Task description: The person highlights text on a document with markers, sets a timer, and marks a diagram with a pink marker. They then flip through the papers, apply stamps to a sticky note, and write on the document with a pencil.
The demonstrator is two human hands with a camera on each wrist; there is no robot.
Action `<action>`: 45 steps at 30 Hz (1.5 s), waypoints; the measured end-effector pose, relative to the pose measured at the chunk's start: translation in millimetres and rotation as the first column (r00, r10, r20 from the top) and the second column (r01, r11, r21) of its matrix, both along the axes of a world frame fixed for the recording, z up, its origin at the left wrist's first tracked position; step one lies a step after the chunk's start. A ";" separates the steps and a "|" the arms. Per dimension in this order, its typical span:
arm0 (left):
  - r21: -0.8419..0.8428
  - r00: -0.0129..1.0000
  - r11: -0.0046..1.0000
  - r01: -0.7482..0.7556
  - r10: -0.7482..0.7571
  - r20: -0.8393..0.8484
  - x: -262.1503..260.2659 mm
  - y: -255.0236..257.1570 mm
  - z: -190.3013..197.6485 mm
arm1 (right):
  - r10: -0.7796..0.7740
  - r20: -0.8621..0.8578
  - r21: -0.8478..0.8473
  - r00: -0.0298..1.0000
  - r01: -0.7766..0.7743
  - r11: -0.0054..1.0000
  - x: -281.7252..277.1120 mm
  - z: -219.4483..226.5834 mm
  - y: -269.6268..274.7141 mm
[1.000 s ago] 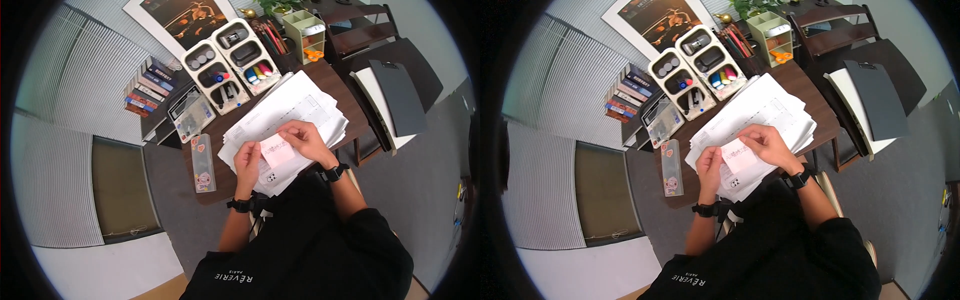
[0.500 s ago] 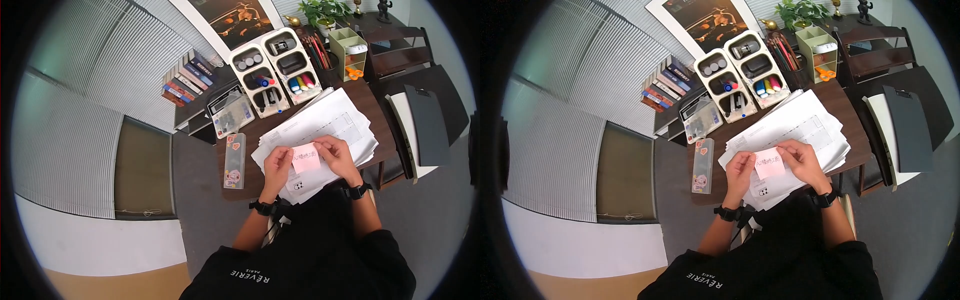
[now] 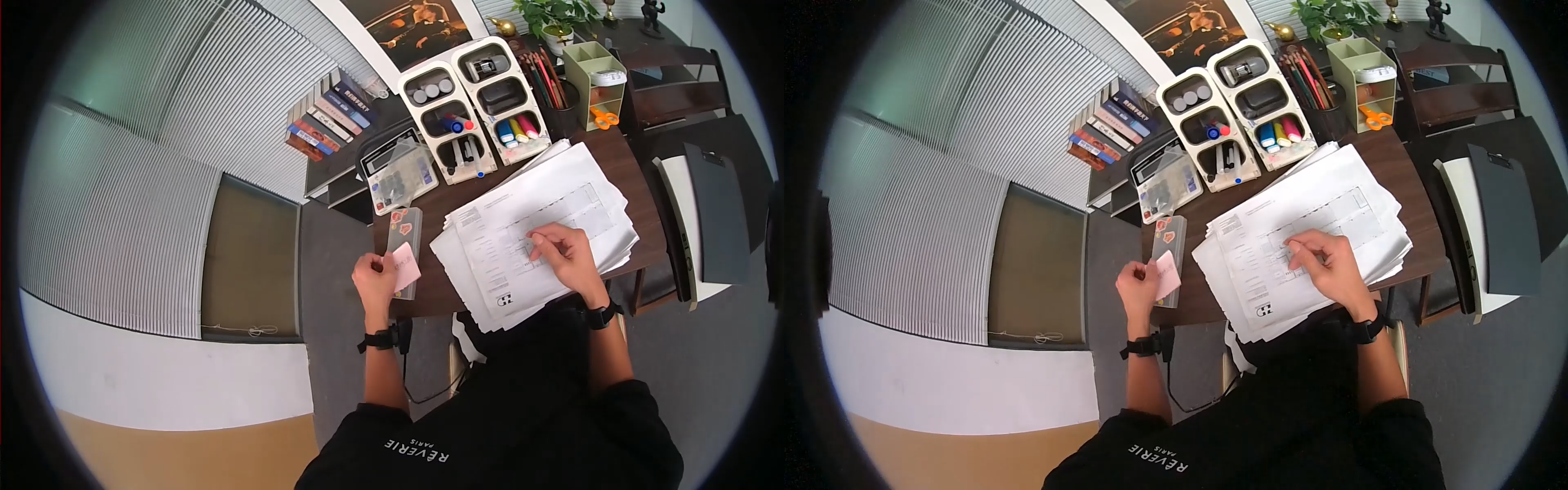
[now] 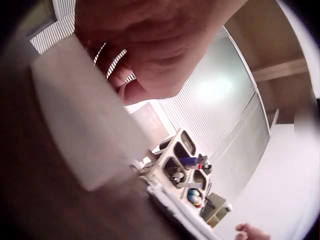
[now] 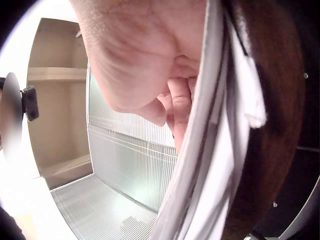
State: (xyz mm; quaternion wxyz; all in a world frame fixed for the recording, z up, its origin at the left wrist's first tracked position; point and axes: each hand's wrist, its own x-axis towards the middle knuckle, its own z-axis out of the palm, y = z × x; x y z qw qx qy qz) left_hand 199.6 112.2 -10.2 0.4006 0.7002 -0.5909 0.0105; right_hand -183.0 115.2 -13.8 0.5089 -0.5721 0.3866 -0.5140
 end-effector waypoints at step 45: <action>0.062 0.997 0.998 -0.020 0.015 0.079 -18.0 18.8 7.0 | -0.027 -0.008 0.019 1.000 0.028 0.999 0.1 0.5 0.7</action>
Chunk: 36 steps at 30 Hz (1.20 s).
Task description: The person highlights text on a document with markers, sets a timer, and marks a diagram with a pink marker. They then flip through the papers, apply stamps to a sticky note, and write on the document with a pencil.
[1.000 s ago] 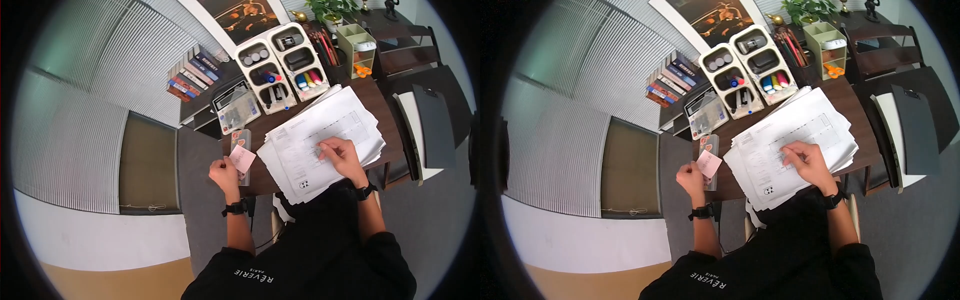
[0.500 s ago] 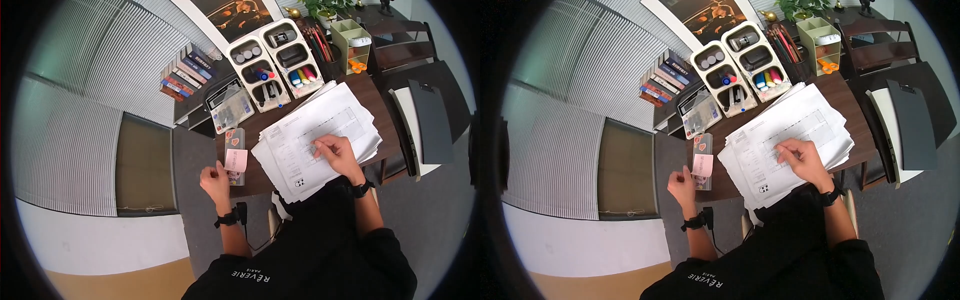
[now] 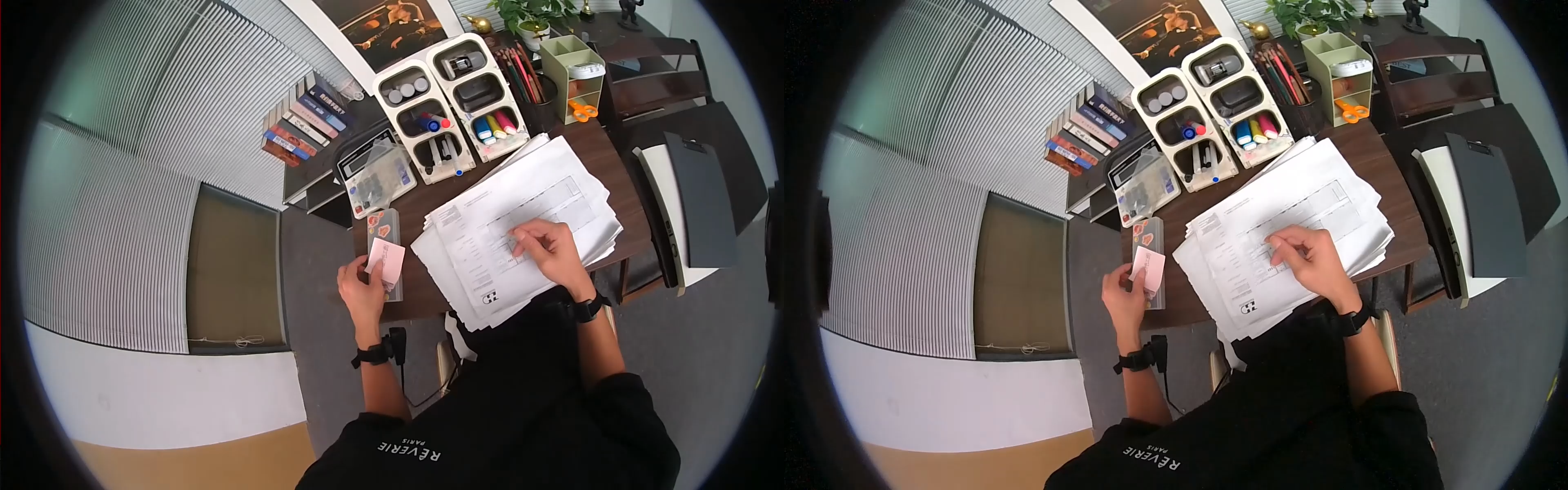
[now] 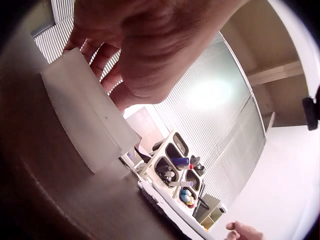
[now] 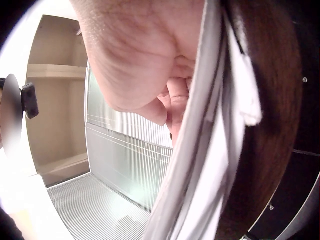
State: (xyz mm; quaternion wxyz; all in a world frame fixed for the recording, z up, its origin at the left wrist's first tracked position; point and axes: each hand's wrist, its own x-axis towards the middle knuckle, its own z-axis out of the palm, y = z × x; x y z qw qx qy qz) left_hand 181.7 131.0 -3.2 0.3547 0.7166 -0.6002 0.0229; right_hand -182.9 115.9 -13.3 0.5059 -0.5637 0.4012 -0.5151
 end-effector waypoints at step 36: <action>-0.128 0.962 0.974 0.186 -0.154 0.227 -29.6 -13.7 52.4 | 0.006 -0.033 0.033 0.999 -0.005 0.999 -1.7 3.8 0.5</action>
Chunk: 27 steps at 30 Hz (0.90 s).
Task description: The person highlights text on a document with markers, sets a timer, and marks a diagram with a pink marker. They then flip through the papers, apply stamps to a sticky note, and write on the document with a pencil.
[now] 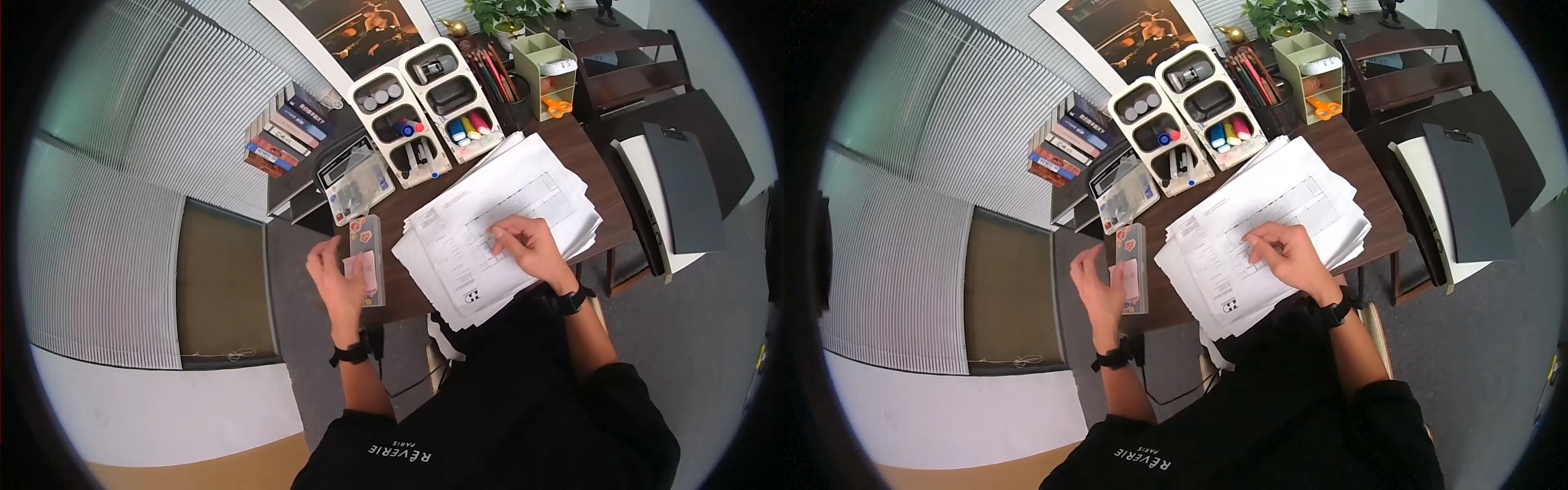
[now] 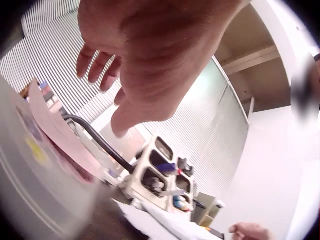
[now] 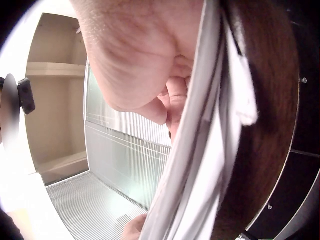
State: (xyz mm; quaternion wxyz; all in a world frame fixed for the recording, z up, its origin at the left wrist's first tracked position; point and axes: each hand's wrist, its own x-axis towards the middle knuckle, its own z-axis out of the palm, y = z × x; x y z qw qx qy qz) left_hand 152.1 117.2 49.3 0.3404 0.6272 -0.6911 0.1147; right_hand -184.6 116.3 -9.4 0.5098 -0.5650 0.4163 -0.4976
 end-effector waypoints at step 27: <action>-0.084 0.389 0.921 0.382 -0.242 -0.889 -134.0 52.2 -48.4 | -0.431 -0.075 -0.534 0.899 0.329 0.779 -0.7 5.2 20.2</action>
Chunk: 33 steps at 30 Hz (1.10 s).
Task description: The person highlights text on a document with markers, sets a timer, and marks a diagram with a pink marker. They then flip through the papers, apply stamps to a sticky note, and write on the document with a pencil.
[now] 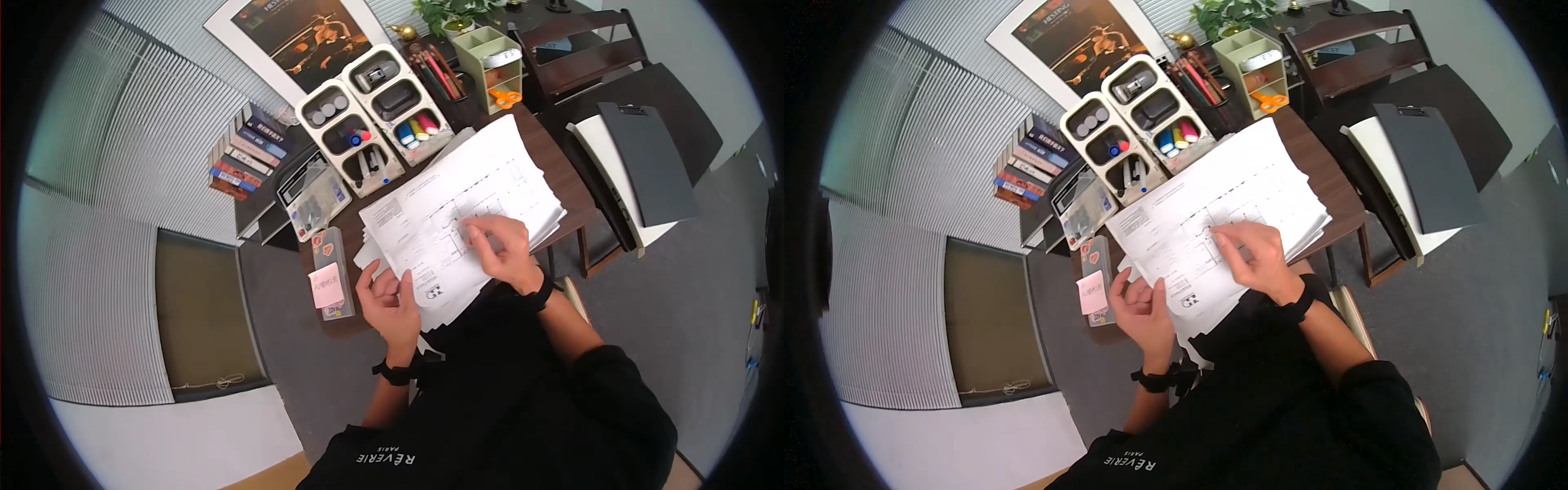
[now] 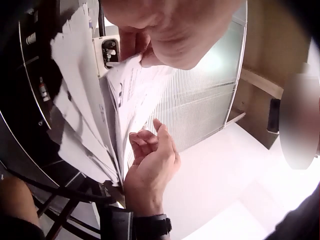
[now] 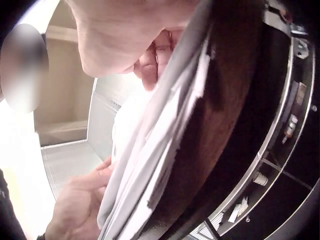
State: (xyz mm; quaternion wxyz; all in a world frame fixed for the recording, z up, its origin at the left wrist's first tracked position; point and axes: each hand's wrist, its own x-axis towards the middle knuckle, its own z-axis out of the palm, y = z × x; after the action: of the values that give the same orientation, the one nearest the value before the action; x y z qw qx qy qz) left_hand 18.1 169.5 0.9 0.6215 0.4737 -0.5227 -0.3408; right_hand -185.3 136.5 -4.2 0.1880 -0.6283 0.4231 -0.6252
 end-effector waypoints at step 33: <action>0.170 0.811 0.793 0.584 -0.562 -0.165 23.2 -11.3 10.8 | -0.283 0.873 0.331 0.397 -0.056 0.942 -73.9 15.6 29.0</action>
State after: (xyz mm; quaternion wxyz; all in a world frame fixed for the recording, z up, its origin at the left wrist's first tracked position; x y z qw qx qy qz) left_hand 41.2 158.1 11.7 0.4612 0.3380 -0.5685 -0.5915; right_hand -259.2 165.5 11.4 0.4393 -0.1169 0.3856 -0.8029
